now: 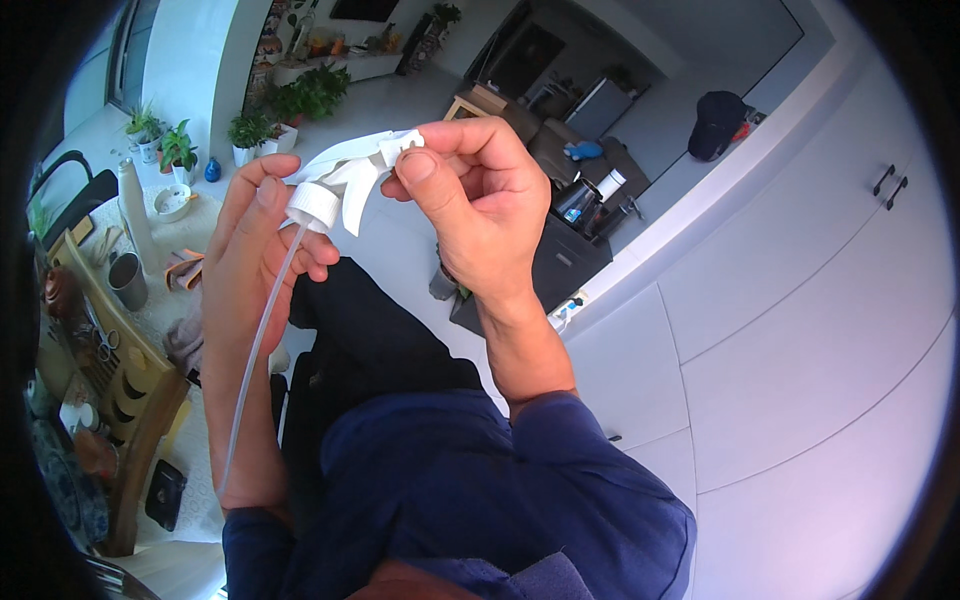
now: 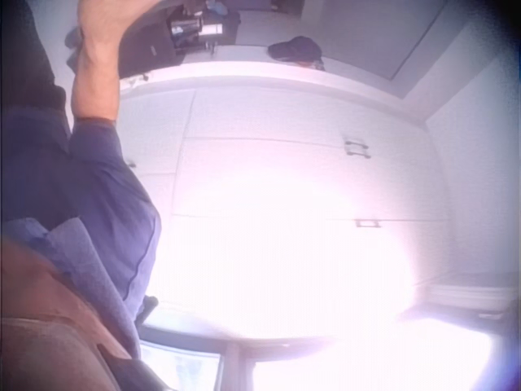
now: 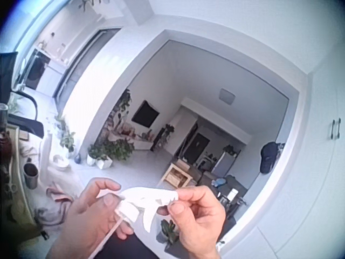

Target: The person unscrews the spray head from a white plastic bottle and pulls out the intake tube. They then use their fingers to pry off the nozzle cap and remove the internal valve component from the spray head.

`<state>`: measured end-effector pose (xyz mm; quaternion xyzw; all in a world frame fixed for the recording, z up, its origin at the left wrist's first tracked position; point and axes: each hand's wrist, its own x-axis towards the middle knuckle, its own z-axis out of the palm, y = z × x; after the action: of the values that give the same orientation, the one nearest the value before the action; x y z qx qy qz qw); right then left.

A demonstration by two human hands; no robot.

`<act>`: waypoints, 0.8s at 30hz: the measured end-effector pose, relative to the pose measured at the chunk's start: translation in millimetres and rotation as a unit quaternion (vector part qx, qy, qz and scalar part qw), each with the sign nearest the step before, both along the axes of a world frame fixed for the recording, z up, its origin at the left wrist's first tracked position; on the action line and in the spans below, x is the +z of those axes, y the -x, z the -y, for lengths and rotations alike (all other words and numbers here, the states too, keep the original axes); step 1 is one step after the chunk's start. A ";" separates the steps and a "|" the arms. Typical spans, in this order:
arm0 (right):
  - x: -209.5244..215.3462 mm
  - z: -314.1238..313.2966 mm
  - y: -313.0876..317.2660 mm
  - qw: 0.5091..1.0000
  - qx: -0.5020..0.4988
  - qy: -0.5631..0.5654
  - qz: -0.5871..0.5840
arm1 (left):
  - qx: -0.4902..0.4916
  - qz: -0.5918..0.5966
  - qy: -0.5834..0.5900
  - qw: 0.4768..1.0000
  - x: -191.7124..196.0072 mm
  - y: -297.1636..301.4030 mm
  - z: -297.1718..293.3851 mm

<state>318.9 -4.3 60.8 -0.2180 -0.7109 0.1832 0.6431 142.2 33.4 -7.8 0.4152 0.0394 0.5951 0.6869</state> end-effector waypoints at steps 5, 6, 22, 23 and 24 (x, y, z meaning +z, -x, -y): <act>-5.0 -1.2 3.2 0.999 0.017 0.046 -0.006 | -0.094 0.031 0.014 0.995 -1.4 0.3 -2.0; -6.1 -2.0 3.8 0.998 0.022 0.058 -0.011 | -0.126 0.035 0.015 0.991 -2.6 0.7 -2.3; -11.7 -0.9 5.2 0.998 0.024 0.059 0.003 | -0.089 0.030 0.054 0.994 0.4 2.5 2.5; -12.2 -0.9 5.5 0.998 0.024 0.062 0.000 | -0.089 0.030 0.054 0.994 0.2 2.3 2.3; -12.8 -1.1 5.7 0.998 0.023 0.066 -0.003 | -0.087 0.032 0.051 0.994 0.0 2.0 2.2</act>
<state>313.3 -3.2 48.0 -0.2430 -0.7001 0.2450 0.6252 140.2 31.2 -7.8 0.3628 0.0112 0.5429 0.7573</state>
